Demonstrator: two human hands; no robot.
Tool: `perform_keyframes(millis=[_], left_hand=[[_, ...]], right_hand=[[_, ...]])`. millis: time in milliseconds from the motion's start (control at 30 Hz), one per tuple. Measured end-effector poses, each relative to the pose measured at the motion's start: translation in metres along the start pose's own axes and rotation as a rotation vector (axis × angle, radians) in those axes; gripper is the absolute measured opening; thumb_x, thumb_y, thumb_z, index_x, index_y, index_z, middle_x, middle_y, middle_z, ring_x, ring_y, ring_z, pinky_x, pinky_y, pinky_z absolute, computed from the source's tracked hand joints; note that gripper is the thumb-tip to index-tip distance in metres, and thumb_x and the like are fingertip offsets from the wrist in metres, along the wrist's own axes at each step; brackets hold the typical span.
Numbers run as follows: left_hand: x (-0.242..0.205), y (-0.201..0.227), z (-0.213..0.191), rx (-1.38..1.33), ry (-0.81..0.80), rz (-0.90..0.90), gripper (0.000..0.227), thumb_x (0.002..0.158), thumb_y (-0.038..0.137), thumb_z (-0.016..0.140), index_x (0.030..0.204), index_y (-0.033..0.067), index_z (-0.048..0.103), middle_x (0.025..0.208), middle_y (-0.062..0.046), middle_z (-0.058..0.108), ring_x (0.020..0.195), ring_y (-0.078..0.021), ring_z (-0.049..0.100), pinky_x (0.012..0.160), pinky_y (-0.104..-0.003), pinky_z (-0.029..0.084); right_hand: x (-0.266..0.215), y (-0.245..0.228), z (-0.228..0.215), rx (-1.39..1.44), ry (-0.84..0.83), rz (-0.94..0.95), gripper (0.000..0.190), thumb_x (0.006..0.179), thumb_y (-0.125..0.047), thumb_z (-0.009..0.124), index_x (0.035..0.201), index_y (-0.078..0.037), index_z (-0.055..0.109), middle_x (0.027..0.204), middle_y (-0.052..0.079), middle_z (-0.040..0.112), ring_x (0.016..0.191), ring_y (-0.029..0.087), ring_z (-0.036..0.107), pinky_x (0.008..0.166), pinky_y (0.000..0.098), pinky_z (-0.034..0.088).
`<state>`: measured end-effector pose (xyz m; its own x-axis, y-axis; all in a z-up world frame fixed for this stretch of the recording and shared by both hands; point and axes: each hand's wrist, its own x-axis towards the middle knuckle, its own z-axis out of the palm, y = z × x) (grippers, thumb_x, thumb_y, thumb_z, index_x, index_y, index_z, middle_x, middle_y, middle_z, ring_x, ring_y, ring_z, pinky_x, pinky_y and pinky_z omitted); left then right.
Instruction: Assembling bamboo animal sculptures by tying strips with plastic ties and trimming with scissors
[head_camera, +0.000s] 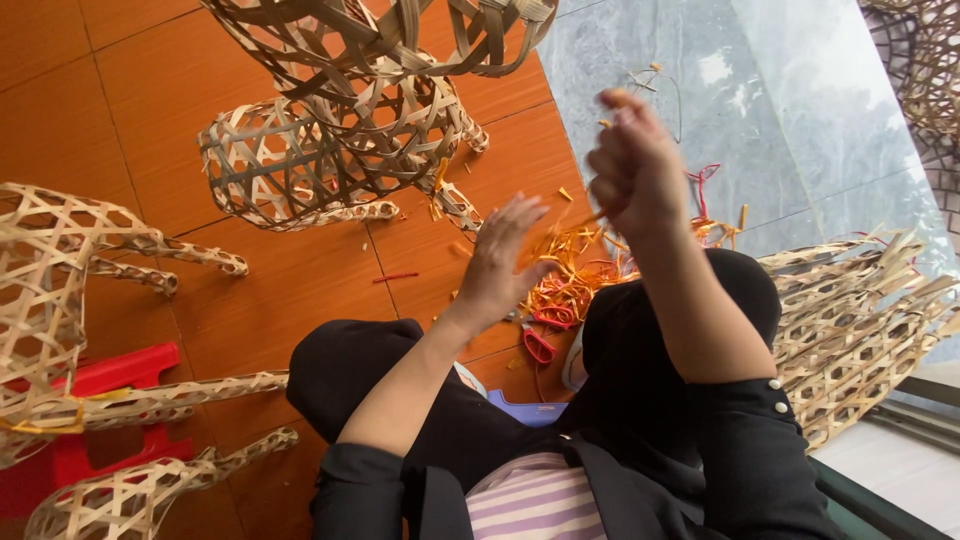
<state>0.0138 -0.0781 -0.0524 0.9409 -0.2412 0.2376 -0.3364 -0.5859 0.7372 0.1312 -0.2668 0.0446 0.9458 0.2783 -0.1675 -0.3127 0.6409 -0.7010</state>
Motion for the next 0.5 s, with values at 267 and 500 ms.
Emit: perform_keyframes(millis=[267, 500], left_hand=[[-0.006, 0.001, -0.011, -0.557, -0.295, -0.3, 0.031, 0.119, 0.031, 0.052, 0.1, 0.017, 0.072, 0.077, -0.002, 0.077, 0.079, -0.0187, 0.074, 0.086, -0.038, 0.056], [-0.027, -0.027, 0.0, -1.105, -0.264, -0.694, 0.034, 0.12, 0.032, 0.05, 0.116, 0.005, 0.07, 0.099, -0.016, 0.079, 0.098, -0.0288, 0.079, 0.095, -0.048, 0.066]], right_hand=[[0.033, -0.04, -0.087, -0.118, 0.124, -0.308, 0.018, 0.118, -0.025, 0.056, 0.134, -0.028, 0.064, 0.072, -0.011, 0.021, 0.058, 0.002, 0.026, 0.045, 0.0148, 0.021], [0.029, -0.093, -0.136, -0.328, 0.438, -0.413, 0.018, 0.116, -0.038, 0.063, 0.129, -0.029, 0.07, 0.07, -0.012, 0.026, 0.057, 0.003, 0.031, 0.043, 0.0168, 0.021]])
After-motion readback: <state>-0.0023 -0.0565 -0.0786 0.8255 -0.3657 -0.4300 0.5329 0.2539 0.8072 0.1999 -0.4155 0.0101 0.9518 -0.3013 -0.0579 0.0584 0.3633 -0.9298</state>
